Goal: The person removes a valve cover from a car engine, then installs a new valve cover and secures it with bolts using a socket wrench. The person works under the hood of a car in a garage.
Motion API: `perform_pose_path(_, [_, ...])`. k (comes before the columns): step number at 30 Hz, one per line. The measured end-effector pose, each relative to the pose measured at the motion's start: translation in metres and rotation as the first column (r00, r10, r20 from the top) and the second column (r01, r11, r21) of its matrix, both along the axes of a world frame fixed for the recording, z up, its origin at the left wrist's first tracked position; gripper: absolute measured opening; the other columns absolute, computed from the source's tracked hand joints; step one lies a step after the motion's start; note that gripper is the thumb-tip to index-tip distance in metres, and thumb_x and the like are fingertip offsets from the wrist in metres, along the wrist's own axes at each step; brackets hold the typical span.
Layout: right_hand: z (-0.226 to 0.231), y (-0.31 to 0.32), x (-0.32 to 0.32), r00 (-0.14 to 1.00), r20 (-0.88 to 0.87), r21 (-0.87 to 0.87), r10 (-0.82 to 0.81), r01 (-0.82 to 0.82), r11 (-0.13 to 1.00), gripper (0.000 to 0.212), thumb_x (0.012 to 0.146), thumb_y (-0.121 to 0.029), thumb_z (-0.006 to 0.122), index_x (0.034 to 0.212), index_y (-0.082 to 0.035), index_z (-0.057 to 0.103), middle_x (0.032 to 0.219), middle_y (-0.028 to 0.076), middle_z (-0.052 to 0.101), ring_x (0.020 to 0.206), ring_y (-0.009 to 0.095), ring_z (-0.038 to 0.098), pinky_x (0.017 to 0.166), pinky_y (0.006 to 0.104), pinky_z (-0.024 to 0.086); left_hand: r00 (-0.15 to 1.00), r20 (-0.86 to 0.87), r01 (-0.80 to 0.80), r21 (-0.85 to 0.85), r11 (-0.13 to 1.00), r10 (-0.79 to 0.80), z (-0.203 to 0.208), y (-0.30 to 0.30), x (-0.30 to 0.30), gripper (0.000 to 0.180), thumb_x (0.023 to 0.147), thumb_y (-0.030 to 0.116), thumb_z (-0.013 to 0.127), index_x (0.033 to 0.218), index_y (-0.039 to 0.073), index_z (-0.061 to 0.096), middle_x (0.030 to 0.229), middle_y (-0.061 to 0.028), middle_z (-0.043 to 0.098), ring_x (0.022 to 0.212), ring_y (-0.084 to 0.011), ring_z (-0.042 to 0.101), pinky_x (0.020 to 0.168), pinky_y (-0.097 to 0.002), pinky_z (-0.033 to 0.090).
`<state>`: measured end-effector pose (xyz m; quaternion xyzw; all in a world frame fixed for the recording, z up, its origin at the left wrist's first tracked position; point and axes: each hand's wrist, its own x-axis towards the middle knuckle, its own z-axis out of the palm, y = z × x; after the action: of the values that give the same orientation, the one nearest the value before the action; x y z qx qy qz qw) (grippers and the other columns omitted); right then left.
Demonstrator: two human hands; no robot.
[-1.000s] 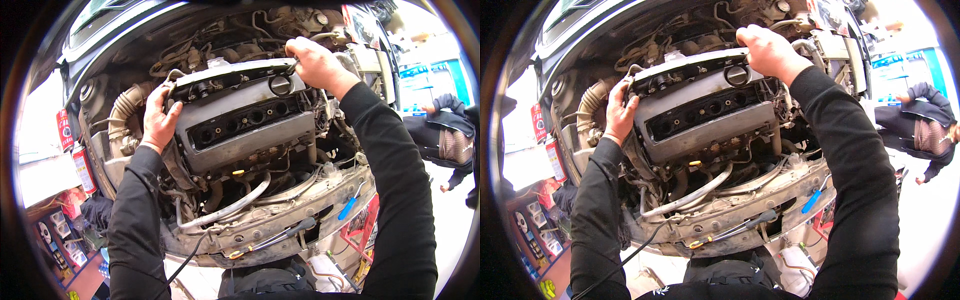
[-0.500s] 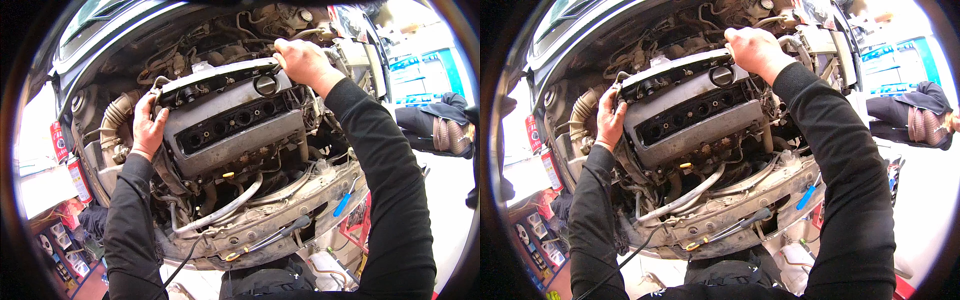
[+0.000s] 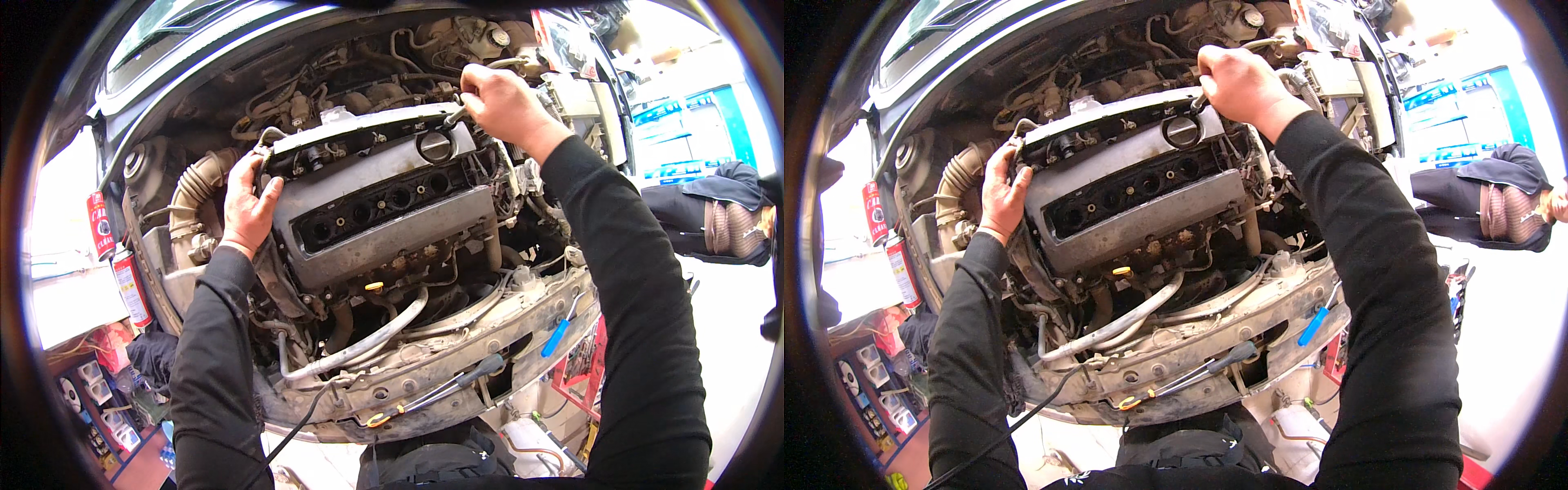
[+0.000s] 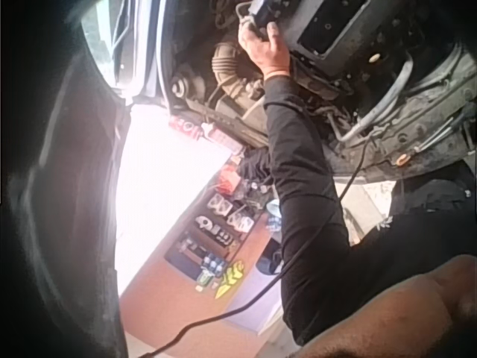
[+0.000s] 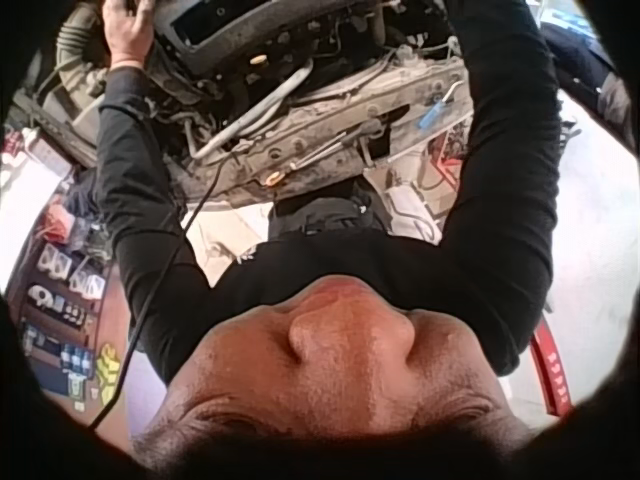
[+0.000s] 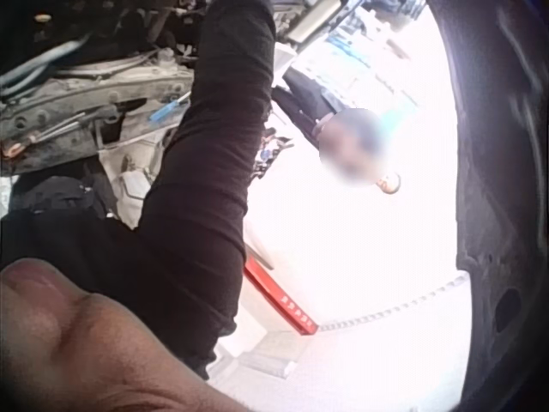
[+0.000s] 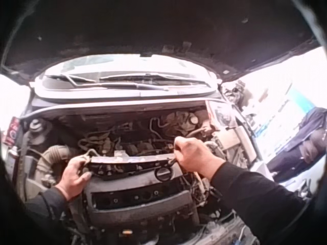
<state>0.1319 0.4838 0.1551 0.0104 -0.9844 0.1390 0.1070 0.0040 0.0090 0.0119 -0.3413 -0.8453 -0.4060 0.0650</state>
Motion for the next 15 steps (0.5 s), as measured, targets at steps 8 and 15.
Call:
perform_pose_path(8, [0.028,0.016,0.08,0.998,-0.001,-0.08,-0.061,0.061,0.995,0.015,0.102,-0.014,0.072,0.103,0.001,0.069,0.09,0.023,0.075,0.086,0.044,0.074,0.082,0.0516,0.058,0.999,-0.045,0.003,0.006,1.0,-0.003,-0.001,0.002,0.0,0.061,0.105,0.036,0.083,0.151,0.0,0.065,0.153,-0.0229,0.065,0.145,-0.0395,0.061,0.127,-0.0458,0.045])
perform_pose_path(15, [-0.027,0.022,0.11,0.978,0.082,-0.152,-0.193,0.204,0.967,0.014,0.103,-0.017,0.072,0.102,-0.003,0.071,0.094,0.022,0.078,0.093,0.044,0.078,0.085,0.0521,0.061,0.995,-0.104,0.008,-0.01,1.0,-0.009,-0.004,0.002,-0.003,0.058,0.106,0.036,0.081,0.149,0.0,0.067,0.151,-0.0247,0.067,0.144,-0.0427,0.062,0.126,-0.0477,0.046])
